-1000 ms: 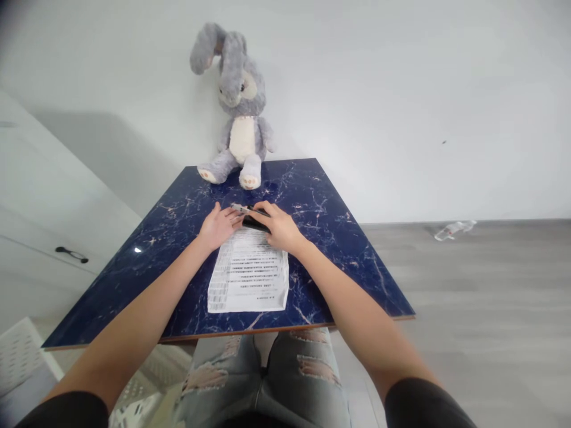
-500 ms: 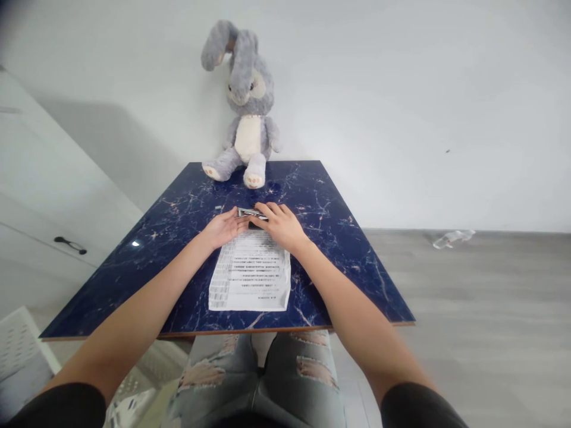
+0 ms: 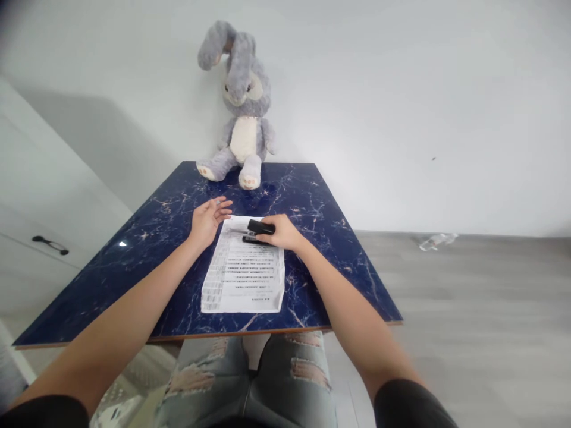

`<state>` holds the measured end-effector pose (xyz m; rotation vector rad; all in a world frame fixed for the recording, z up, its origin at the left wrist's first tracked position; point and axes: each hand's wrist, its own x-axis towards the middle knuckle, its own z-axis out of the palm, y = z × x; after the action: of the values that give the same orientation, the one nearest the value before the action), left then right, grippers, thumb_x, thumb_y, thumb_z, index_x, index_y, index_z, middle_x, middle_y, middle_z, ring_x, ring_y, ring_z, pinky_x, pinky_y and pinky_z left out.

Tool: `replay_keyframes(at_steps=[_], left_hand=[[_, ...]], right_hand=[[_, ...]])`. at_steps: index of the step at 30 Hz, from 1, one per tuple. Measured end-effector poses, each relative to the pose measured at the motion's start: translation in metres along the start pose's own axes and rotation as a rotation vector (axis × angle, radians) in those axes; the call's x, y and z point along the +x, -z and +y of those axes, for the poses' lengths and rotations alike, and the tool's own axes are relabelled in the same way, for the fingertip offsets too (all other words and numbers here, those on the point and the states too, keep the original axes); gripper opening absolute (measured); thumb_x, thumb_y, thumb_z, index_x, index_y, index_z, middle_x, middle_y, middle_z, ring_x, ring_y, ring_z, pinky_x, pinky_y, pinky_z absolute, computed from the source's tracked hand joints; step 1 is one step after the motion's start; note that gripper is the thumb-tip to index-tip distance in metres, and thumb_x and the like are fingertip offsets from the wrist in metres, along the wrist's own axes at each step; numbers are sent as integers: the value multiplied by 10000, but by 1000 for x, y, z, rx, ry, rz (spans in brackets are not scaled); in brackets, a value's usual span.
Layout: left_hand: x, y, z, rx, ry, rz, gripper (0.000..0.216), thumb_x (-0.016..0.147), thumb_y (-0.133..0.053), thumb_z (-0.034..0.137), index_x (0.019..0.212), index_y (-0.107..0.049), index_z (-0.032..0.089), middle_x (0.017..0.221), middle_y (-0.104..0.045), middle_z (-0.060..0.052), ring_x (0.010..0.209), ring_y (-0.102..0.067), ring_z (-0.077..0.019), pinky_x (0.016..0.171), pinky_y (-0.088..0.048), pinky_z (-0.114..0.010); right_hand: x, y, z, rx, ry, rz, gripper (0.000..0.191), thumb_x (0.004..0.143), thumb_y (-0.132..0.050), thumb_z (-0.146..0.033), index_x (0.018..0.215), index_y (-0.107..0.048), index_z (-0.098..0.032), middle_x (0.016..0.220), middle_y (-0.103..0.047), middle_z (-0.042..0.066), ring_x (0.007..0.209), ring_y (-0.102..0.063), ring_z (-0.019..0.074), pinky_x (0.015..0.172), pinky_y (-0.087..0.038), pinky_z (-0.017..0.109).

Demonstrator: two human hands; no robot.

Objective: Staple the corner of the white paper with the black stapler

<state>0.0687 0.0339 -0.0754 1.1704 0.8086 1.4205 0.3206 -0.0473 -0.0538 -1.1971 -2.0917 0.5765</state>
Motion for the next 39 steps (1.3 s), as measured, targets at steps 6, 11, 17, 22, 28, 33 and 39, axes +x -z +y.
replay_keyframes(at_steps=[6,11,17,22,28,33,39], left_hand=[[-19,-14,12,291,-174,-179,410,863,-755,538,992,-791,150,868,-784,-106,625,-687,-171,575,-537,-299],[-30,-19,14,420,-240,-301,301,755,-861,477,847,-821,193,708,-742,-55,577,-638,-171,582,-514,-314],[-40,-29,20,407,-275,-359,306,708,-891,480,741,-784,195,737,-744,-65,625,-665,-198,636,-545,-344],[-28,-17,17,454,-290,-329,307,825,-786,493,868,-781,189,738,-728,-53,634,-663,-193,667,-547,-341],[16,40,5,991,-323,162,203,934,-620,315,1016,-762,194,1066,-687,-128,1004,-661,-289,991,-491,-442],[29,59,-10,1242,-165,144,239,872,-654,221,1084,-764,216,1347,-588,-199,1268,-514,-436,1085,-348,-640],[28,56,-9,1240,-160,63,92,889,-632,212,859,-719,209,1116,-669,-188,1192,-573,-423,1076,-346,-620]], right_hand=[[3,-12,-6,-13,133,-28,307,826,-794,-422,969,-742,-156,881,-710,53,777,-614,178,723,-452,287],[3,-5,-16,117,147,211,429,901,-740,-506,1214,-723,-215,1110,-731,104,985,-652,235,812,-516,352],[-1,-10,-26,214,181,190,239,915,-741,-446,973,-802,-222,1008,-768,91,923,-659,230,854,-544,385],[1,-8,-24,183,73,286,204,902,-711,-394,938,-807,-218,960,-783,75,835,-671,215,802,-550,363],[0,26,43,-42,-311,568,151,786,-688,-274,848,-784,-175,845,-782,58,789,-718,215,815,-550,329],[-12,47,94,-197,-635,618,143,729,-685,-204,812,-798,-178,791,-781,55,807,-735,233,793,-534,310],[-13,46,108,-227,-658,625,161,762,-659,-215,827,-796,-159,822,-786,83,820,-733,231,814,-529,301]])
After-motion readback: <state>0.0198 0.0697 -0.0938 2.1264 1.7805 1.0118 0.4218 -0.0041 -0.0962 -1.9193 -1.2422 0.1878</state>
